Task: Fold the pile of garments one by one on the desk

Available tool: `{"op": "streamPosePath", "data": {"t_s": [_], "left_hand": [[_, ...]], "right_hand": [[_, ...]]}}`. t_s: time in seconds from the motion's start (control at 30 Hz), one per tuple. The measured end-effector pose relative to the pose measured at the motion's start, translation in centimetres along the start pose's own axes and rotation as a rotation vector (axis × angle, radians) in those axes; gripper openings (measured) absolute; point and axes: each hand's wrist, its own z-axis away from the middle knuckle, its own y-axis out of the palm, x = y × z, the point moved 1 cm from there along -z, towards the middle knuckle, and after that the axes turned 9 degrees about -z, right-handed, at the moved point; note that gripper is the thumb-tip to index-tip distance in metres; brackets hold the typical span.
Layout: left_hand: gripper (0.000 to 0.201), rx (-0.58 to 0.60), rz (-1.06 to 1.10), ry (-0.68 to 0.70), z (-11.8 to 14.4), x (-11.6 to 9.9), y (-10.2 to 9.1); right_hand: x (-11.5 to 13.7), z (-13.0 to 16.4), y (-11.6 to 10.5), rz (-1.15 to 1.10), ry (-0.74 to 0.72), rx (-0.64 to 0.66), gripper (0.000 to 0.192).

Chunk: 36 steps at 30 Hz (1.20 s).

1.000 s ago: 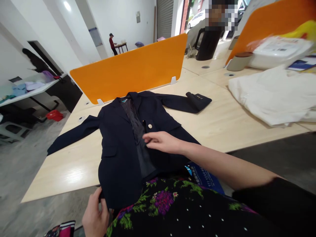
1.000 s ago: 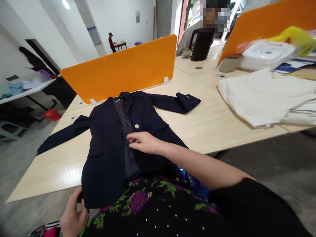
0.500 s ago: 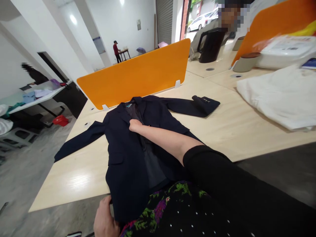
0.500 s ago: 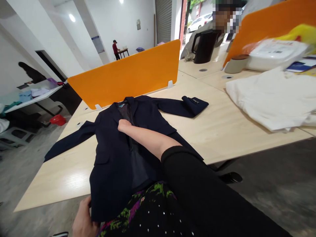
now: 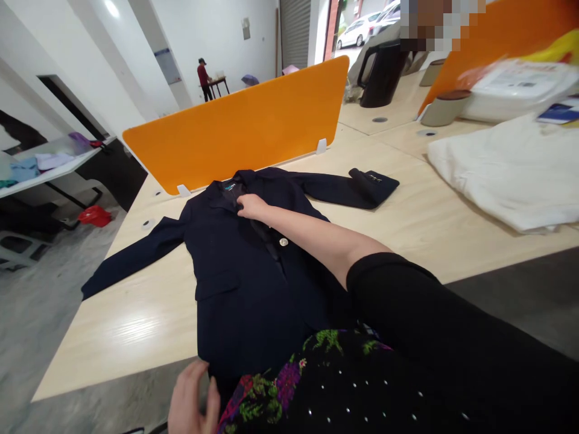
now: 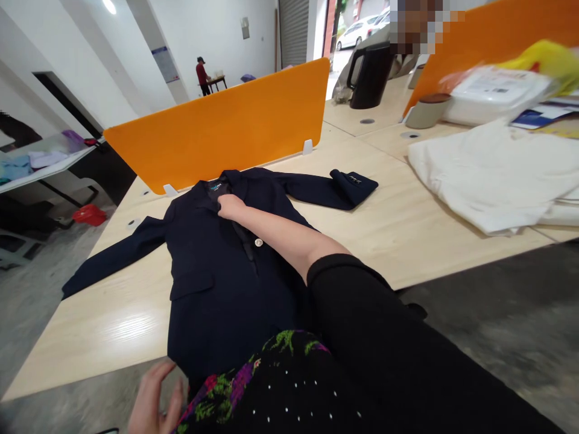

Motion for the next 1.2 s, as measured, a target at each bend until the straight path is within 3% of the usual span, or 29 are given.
{"op": "streamPosePath", "data": {"t_s": [0.13,0.2,0.27,0.4,0.47,0.53,0.6,0.67,0.77,0.9,0.97,1.0,1.03,1.1,1.17,1.2], "left_hand": [[0.046,0.091,0.141,-0.670,0.0,-0.2,0.4],[0.058,0.107,0.124,-0.783,-0.4,-0.8,0.5],[0.059,0.027,-0.016,-0.666,-1.1,-1.3,0.0],[0.032,-0.129,-0.155,-0.169,-4.3,-2.7,-1.0],[0.031,-0.060,-0.110,0.049,-6.7,-4.1,-0.6],[0.044,0.052,-0.096,0.193,-9.2,-5.9,0.6],[0.058,0.170,-0.129,0.271,-11.2,-7.7,2.3],[0.066,0.282,-0.165,0.329,-12.5,-9.1,4.2],[0.062,0.412,-0.183,0.405,-12.9,-10.1,5.8],[0.068,0.480,-0.155,0.451,-11.8,-10.3,5.6],[0.076,0.491,-0.118,0.474,-11.1,-10.4,5.1],[0.079,0.493,-0.095,0.486,-10.8,-10.4,4.9],[0.079,0.494,-0.066,0.494,-10.6,-10.3,4.7],[0.066,0.492,0.006,0.481,-10.3,-9.8,4.2],[0.042,0.443,0.091,0.368,-10.4,-9.0,3.5],[0.032,0.388,0.124,0.278,-10.6,-8.5,3.1]], "right_hand": [[-0.3,4.1,-3.5,-0.019,-0.100,-0.189,0.024],[-0.6,8.1,-4.4,-0.025,-0.103,-0.213,0.021],[-0.9,13.0,-4.6,-0.041,-0.088,-0.157,0.021],[-1.2,22.5,-3.1,-0.015,-0.114,0.095,0.043],[-1.4,25.9,-2.1,0.085,-0.184,0.213,0.066],[-1.8,28.2,-1.1,0.181,-0.251,0.269,0.086],[-2.5,29.3,-0.5,0.197,-0.300,0.265,0.088],[-3.5,29.6,-0.5,0.088,-0.316,0.245,0.068],[-5.2,28.9,-2.0,-0.295,-0.214,0.162,0.028],[-5.8,27.8,-5.5,-0.888,-0.071,-0.243,0.034],[-5.0,27.7,-6.2,-0.985,-0.119,-0.417,0.035],[-4.3,27.8,-6.0,-0.954,-0.180,-0.413,0.034],[-3.7,27.8,-5.5,-0.881,-0.264,-0.335,0.032],[-2.6,28.0,-3.4,-0.663,-0.465,-0.030,0.027],[-2.3,28.4,-0.9,-0.433,-0.608,0.238,0.026],[-2.4,28.5,0.1,-0.348,-0.639,0.296,0.025]]}}
